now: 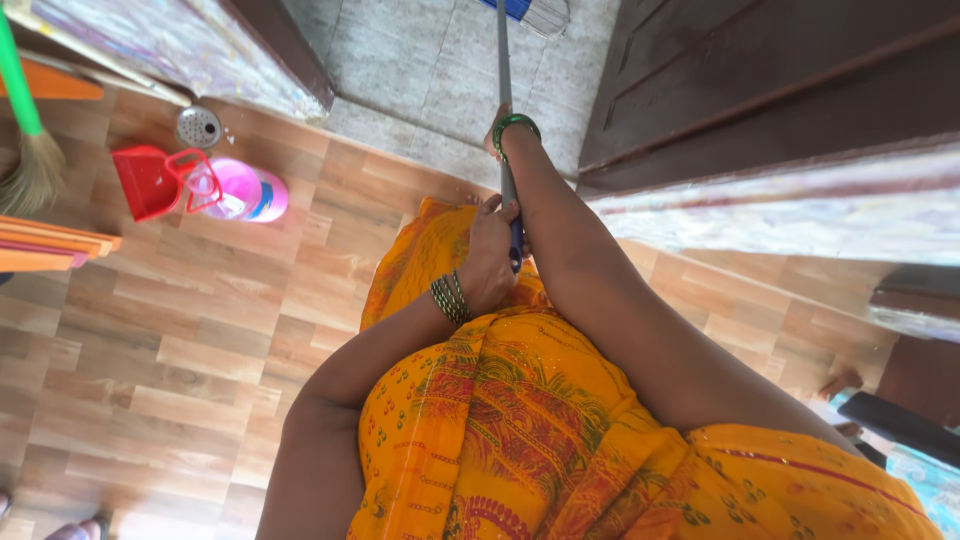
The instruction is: The person mops a tiled floor using a blue flat mop. They move the mop back and forth across the surface, covering the area near a doorway and a wooden cabinet.
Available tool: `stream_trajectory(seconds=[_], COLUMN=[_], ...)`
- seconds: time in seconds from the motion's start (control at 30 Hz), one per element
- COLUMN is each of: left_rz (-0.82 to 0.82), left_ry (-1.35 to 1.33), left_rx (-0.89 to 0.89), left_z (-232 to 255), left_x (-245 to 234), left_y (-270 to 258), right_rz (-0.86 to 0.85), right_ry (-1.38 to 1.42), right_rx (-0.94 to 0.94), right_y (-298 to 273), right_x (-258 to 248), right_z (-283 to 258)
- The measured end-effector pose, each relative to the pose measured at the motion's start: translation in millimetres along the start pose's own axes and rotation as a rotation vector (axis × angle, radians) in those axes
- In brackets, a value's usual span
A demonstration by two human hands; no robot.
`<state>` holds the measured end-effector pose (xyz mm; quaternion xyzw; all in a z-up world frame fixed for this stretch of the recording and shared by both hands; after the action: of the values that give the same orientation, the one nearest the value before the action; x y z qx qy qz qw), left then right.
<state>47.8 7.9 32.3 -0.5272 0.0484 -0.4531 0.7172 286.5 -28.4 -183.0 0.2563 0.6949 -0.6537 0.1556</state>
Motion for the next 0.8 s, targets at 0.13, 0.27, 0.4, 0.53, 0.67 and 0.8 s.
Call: stream_trajectory(seconds=[0.13, 0.27, 0.4, 0.53, 0.67, 0.8], left_rz=[-0.027, -0.021, 0.036, 0.001, -0.019, 0.005], left_ry=[-0.005, 0.005, 0.073, 0.087, 0.045, 0.035], left_rx=[0.011, 0.027, -0.06, -0.008, 0.025, -0.021], left_z=[-1, 4, 9, 21, 37, 62], left_x=[-17, -25, -21, -11, 1, 24], left_y=[-41, -55, -50, -12, 37, 84], right_rz=[-0.002, -0.052, -0.048, -0.065, -0.042, -0.014], right_ry=[-0.1, 0.008, 0.009, 0.007, 0.04, 0.107], right_rx=[-0.01, 0.02, 0.005, -0.006, -0.002, 0.011], right_y=[-28, -48, -47, -15, 18, 59], right_x=[24, 32, 18, 9, -24, -68], right_z=[-10, -14, -21, -24, -35, -44])
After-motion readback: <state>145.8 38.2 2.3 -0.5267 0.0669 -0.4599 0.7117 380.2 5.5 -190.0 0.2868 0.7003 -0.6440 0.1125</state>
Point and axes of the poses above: each hand's wrist, its own y-axis towards the middle knuckle, its own x-axis out of the palm, z = x × y, the point moved 6 cm from there along y, towards the middle knuckle, and after that the axes turned 3 degrees about y, right-handed, at the moved point
